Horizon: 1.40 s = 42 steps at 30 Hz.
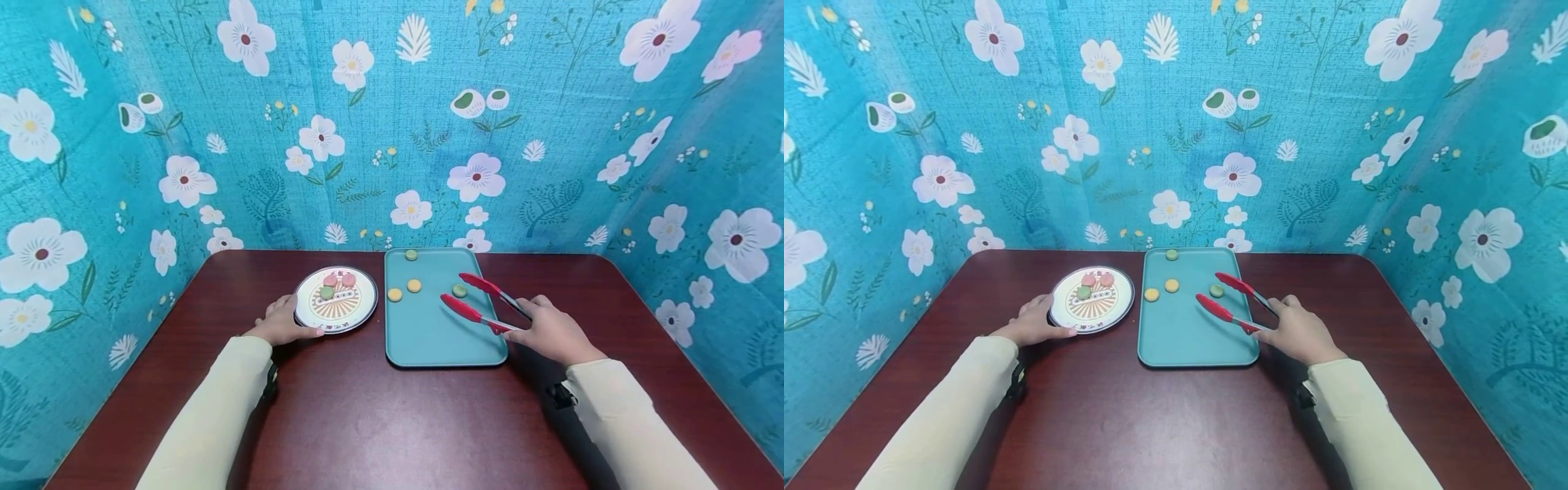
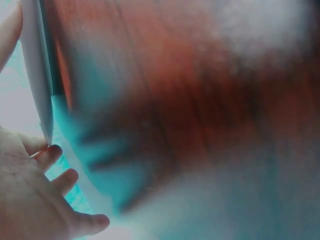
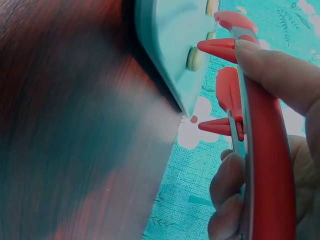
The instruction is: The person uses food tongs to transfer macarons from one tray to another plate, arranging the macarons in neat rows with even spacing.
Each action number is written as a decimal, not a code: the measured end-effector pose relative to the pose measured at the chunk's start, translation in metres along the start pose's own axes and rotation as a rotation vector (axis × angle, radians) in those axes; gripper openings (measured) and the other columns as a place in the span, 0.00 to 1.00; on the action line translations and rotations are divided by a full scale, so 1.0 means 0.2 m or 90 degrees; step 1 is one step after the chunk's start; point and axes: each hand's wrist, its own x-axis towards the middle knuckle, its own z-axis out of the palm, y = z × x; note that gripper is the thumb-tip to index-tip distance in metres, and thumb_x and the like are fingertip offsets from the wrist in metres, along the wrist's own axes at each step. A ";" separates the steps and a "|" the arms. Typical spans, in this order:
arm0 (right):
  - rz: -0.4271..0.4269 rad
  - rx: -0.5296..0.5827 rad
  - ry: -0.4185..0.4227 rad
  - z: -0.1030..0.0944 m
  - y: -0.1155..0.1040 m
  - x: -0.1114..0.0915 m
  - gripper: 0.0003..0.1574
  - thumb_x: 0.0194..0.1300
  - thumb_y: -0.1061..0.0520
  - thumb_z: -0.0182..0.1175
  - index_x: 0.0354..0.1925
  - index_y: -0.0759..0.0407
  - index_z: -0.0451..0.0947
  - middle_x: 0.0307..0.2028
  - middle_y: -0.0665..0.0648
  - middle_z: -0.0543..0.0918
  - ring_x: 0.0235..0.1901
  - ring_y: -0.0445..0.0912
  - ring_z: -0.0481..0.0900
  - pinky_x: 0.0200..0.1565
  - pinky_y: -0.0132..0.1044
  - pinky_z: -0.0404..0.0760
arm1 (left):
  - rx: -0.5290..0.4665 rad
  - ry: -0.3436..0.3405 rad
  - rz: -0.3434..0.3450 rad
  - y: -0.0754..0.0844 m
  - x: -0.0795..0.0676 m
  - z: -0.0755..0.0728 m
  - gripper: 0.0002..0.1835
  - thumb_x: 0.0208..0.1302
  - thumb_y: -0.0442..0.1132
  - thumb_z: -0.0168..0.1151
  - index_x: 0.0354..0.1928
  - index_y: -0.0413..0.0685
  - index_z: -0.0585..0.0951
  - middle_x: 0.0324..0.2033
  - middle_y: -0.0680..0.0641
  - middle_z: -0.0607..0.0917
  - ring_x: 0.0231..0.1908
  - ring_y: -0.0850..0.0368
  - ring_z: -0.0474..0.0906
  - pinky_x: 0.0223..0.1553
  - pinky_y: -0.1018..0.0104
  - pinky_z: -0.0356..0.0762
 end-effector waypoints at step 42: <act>0.009 -0.001 -0.030 0.00 0.04 0.01 0.59 0.48 0.42 0.74 0.66 0.73 0.62 0.49 0.70 0.71 0.35 0.53 0.76 0.33 0.49 0.81 | -0.003 -0.013 -0.024 0.03 -0.01 -0.06 0.52 0.58 0.56 0.67 0.73 0.35 0.51 0.70 0.30 0.54 0.67 0.30 0.46 0.62 0.27 0.46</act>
